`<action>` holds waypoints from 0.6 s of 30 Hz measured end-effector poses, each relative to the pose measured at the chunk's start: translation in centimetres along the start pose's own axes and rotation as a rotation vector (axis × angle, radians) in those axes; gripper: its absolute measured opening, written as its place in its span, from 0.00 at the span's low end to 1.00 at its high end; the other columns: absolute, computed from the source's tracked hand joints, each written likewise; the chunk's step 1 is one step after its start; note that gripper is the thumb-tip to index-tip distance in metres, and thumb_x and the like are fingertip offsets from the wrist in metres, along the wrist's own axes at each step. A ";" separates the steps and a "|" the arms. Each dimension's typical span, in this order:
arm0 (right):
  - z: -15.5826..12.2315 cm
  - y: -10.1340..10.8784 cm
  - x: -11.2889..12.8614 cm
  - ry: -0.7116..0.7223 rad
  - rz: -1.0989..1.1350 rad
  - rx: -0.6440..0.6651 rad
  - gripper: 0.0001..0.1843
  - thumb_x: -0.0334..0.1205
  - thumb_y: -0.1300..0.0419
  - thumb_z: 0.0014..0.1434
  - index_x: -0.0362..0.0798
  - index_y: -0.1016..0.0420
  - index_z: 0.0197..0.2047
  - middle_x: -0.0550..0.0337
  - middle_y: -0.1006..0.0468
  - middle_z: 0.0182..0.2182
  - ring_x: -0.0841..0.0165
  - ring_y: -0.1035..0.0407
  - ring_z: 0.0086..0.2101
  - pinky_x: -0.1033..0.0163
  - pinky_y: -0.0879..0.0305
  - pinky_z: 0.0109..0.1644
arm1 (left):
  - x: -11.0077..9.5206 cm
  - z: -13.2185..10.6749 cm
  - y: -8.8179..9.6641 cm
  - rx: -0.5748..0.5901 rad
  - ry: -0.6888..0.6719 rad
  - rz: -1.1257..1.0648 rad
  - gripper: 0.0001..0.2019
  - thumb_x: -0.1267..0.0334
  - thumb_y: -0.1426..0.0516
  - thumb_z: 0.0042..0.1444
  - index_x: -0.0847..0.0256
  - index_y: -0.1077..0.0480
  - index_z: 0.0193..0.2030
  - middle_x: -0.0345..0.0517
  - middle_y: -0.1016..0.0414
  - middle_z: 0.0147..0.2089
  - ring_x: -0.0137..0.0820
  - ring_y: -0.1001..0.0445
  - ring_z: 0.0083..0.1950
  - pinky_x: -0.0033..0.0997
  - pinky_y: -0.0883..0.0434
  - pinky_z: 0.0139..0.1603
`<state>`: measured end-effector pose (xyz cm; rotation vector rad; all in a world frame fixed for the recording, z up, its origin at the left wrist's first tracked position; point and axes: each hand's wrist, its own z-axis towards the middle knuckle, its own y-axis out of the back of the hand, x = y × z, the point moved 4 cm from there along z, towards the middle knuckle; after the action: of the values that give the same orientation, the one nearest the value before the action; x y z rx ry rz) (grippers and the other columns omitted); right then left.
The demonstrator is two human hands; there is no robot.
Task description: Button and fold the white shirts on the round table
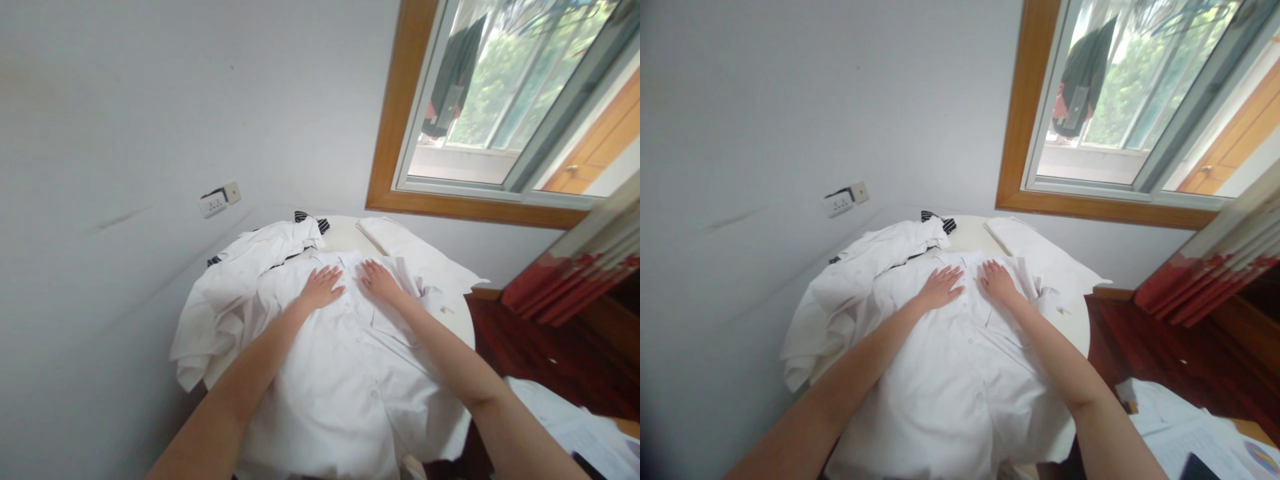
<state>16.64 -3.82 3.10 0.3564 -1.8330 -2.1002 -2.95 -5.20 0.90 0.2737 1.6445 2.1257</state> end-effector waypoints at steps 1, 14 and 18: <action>0.9 -0.4 0.4 0.020 0.019 0.018 0.29 0.47 0.60 0.67 0.42 0.46 0.67 0.48 0.46 0.66 0.61 0.55 0.65 0.53 0.56 0.66 | 0.0 0.0 0.0 0.002 -0.001 0.001 0.27 0.45 0.58 0.62 0.48 0.45 0.66 0.40 0.46 0.69 0.40 0.49 0.70 0.52 0.53 0.68; 3.8 -3.1 -3.7 -0.161 0.065 0.035 0.36 0.62 0.62 0.64 0.50 0.47 0.68 0.54 0.50 0.67 0.60 0.57 0.65 0.49 0.61 0.67 | -0.2 -0.1 0.2 0.004 0.004 -0.019 0.27 0.46 0.58 0.62 0.49 0.45 0.66 0.40 0.47 0.69 0.40 0.50 0.70 0.54 0.54 0.68; 3.1 -1.4 -3.5 -0.091 0.060 0.000 0.31 0.55 0.60 0.66 0.49 0.44 0.66 0.52 0.47 0.66 0.61 0.54 0.65 0.53 0.57 0.66 | -0.1 0.0 0.1 -0.006 -0.005 -0.011 0.27 0.46 0.58 0.62 0.48 0.45 0.66 0.40 0.46 0.69 0.39 0.49 0.70 0.52 0.53 0.68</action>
<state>18.46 0.57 2.05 0.2066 -1.8699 -2.1081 -2.89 -5.30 1.03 0.2677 1.6334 2.1199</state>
